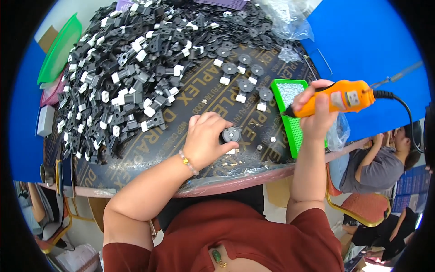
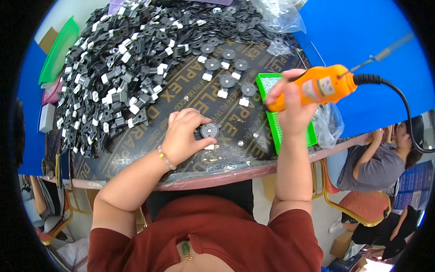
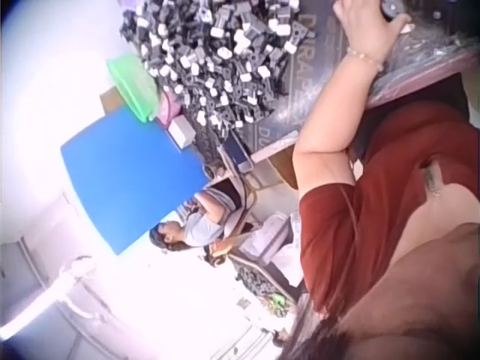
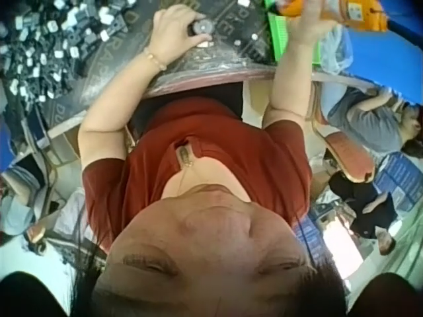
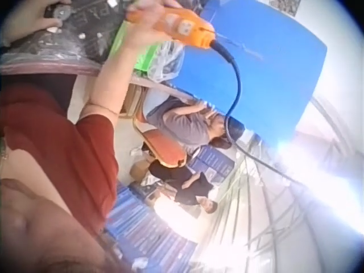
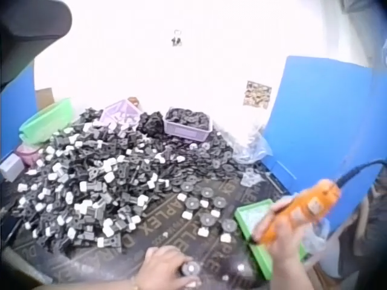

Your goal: Assembling small plastic toy components using an electric screwdriver.

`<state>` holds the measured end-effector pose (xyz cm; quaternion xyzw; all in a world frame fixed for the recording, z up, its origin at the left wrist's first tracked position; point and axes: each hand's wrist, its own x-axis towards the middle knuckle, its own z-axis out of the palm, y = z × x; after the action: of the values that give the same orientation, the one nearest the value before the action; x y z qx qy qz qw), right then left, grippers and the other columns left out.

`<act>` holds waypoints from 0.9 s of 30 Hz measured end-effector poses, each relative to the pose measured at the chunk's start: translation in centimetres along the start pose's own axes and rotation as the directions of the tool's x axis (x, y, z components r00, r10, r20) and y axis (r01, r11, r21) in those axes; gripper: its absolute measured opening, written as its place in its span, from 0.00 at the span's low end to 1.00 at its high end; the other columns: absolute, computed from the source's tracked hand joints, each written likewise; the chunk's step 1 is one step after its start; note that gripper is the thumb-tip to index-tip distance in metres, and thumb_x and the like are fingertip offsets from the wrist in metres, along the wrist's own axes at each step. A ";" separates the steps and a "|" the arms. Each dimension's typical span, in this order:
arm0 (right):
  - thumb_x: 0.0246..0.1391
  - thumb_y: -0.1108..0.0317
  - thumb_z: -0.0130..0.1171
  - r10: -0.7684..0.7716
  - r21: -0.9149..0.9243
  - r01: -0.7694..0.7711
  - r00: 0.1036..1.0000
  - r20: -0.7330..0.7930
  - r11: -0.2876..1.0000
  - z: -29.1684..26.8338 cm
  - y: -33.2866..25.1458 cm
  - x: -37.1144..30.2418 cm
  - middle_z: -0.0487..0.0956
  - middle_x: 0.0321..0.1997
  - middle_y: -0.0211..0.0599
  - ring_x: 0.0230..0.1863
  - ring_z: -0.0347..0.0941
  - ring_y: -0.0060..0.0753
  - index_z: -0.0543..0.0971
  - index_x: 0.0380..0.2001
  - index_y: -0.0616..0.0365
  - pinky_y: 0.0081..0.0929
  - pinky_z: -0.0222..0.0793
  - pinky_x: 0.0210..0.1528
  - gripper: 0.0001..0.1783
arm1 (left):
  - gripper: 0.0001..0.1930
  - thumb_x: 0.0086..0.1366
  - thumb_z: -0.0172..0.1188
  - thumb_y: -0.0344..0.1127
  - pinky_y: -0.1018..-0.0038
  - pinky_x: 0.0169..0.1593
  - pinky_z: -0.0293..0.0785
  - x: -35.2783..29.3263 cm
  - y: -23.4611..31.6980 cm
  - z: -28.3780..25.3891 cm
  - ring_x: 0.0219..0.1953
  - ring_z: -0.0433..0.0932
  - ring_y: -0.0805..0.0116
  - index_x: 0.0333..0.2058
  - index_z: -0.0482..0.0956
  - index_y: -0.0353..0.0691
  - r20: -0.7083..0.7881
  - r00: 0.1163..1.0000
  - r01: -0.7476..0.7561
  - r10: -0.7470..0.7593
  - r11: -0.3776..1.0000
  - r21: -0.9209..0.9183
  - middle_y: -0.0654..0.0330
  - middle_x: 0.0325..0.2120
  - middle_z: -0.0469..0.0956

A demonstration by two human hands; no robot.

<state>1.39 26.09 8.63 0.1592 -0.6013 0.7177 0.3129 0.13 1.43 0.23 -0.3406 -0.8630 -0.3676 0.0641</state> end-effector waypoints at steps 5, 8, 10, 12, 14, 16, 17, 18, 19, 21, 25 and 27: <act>0.58 0.67 0.61 -0.070 -0.468 -0.072 0.958 -0.279 0.881 -8.7 0.2 2.0 0.75 0.22 0.31 0.19 0.72 0.23 0.73 0.34 0.60 0.19 0.68 0.22 0.09 | 0.24 0.43 0.75 0.45 0.62 0.54 0.59 0.5 0.6 0.1 0.52 0.71 0.59 0.39 0.80 0.41 0.027 1.000 0.007 -0.007 1.000 0.027 0.57 0.40 0.78; 0.58 0.66 0.61 -0.078 -0.455 -0.082 0.944 -0.321 0.887 -10.5 0.8 1.7 0.74 0.21 0.30 0.19 0.72 0.22 0.73 0.35 0.60 0.19 0.68 0.23 0.09 | 0.24 0.42 0.75 0.44 0.62 0.54 0.59 0.5 0.6 0.1 0.52 0.72 0.59 0.39 0.80 0.41 0.030 1.000 0.007 -0.008 0.999 0.035 0.57 0.40 0.78; 0.58 0.66 0.60 -0.108 -0.451 -0.050 0.942 -0.318 0.891 -10.8 1.2 1.4 0.74 0.21 0.30 0.19 0.72 0.22 0.72 0.34 0.60 0.19 0.68 0.23 0.09 | 0.24 0.42 0.75 0.44 0.62 0.54 0.60 0.5 0.7 0.1 0.52 0.72 0.59 0.39 0.80 0.41 0.034 0.999 0.009 -0.010 0.999 0.034 0.57 0.40 0.78; 0.58 0.66 0.60 -0.111 -0.451 -0.056 0.935 -0.337 0.891 -10.7 1.3 1.4 0.74 0.21 0.30 0.19 0.72 0.22 0.72 0.34 0.60 0.19 0.68 0.23 0.09 | 0.24 0.42 0.75 0.44 0.62 0.53 0.59 0.5 0.7 0.1 0.52 0.72 0.58 0.39 0.80 0.41 0.033 0.999 0.007 -0.008 0.999 0.037 0.58 0.39 0.79; 0.58 0.66 0.60 -0.115 -0.451 -0.063 0.928 -0.356 0.891 -10.7 1.3 1.4 0.74 0.21 0.30 0.19 0.72 0.22 0.72 0.34 0.60 0.19 0.68 0.23 0.09 | 0.24 0.42 0.75 0.44 0.62 0.53 0.59 0.6 0.7 0.1 0.52 0.72 0.58 0.39 0.80 0.41 0.037 0.999 0.005 -0.007 0.999 0.039 0.58 0.39 0.79; 0.59 0.66 0.60 -0.115 -0.436 -0.061 0.923 -0.367 0.898 -10.7 1.3 1.4 0.74 0.21 0.30 0.19 0.72 0.22 0.72 0.34 0.60 0.19 0.68 0.23 0.09 | 0.24 0.43 0.75 0.44 0.62 0.53 0.59 0.6 0.7 0.1 0.52 0.72 0.58 0.39 0.80 0.41 0.038 0.999 0.004 -0.006 0.999 0.043 0.58 0.39 0.79; 0.59 0.66 0.60 -0.116 -0.434 -0.061 0.922 -0.369 0.899 -10.8 1.4 1.4 0.74 0.21 0.30 0.19 0.72 0.22 0.72 0.34 0.60 0.19 0.68 0.23 0.09 | 0.24 0.43 0.75 0.44 0.62 0.53 0.59 0.5 0.7 0.1 0.52 0.72 0.58 0.39 0.80 0.41 0.039 0.999 0.003 -0.005 0.999 0.043 0.59 0.39 0.79; 0.59 0.66 0.60 -0.119 -0.436 -0.058 0.922 -0.367 0.898 -10.9 1.4 1.4 0.74 0.21 0.30 0.19 0.72 0.22 0.72 0.34 0.60 0.19 0.68 0.23 0.09 | 0.24 0.43 0.75 0.44 0.62 0.53 0.59 0.5 0.7 0.1 0.52 0.72 0.58 0.39 0.80 0.41 0.039 0.999 0.003 -0.004 0.999 0.043 0.59 0.39 0.79; 0.59 0.66 0.60 -0.121 -0.439 -0.056 0.923 -0.365 0.897 -10.9 1.4 1.3 0.74 0.21 0.30 0.19 0.71 0.22 0.72 0.34 0.60 0.19 0.68 0.23 0.09 | 0.24 0.43 0.75 0.44 0.62 0.53 0.59 0.5 0.7 0.1 0.52 0.72 0.58 0.39 0.80 0.41 0.040 0.999 0.002 -0.004 0.999 0.043 0.59 0.39 0.79; 0.59 0.66 0.60 -0.129 -0.445 -0.050 0.923 -0.362 0.894 -11.2 1.5 1.4 0.74 0.22 0.30 0.19 0.71 0.22 0.72 0.35 0.60 0.19 0.68 0.23 0.09 | 0.24 0.43 0.75 0.44 0.62 0.54 0.59 0.6 0.6 0.1 0.52 0.72 0.58 0.39 0.80 0.41 0.032 0.999 -0.004 0.003 0.999 0.041 0.59 0.39 0.79; 0.59 0.67 0.59 -0.153 -0.440 -0.020 0.923 -0.353 0.898 -10.9 1.3 1.4 0.74 0.22 0.31 0.20 0.72 0.23 0.72 0.36 0.60 0.20 0.68 0.23 0.09 | 0.24 0.44 0.74 0.46 0.63 0.52 0.60 0.5 0.6 0.1 0.50 0.72 0.60 0.39 0.80 0.40 0.013 1.000 -0.020 0.019 0.999 0.048 0.58 0.38 0.78; 0.59 0.69 0.58 -0.154 -0.384 -0.005 0.911 -0.382 0.923 -10.2 0.2 1.2 0.74 0.23 0.31 0.20 0.71 0.24 0.71 0.37 0.60 0.21 0.69 0.23 0.08 | 0.24 0.44 0.74 0.45 0.63 0.52 0.60 0.4 0.6 0.1 0.50 0.72 0.60 0.39 0.80 0.41 0.014 1.000 -0.015 0.015 0.999 0.035 0.58 0.39 0.78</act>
<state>1.83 36.21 6.91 -0.0325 -0.6432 0.5934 0.4829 0.21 2.03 0.66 -0.3483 -0.8671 -0.3497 0.0667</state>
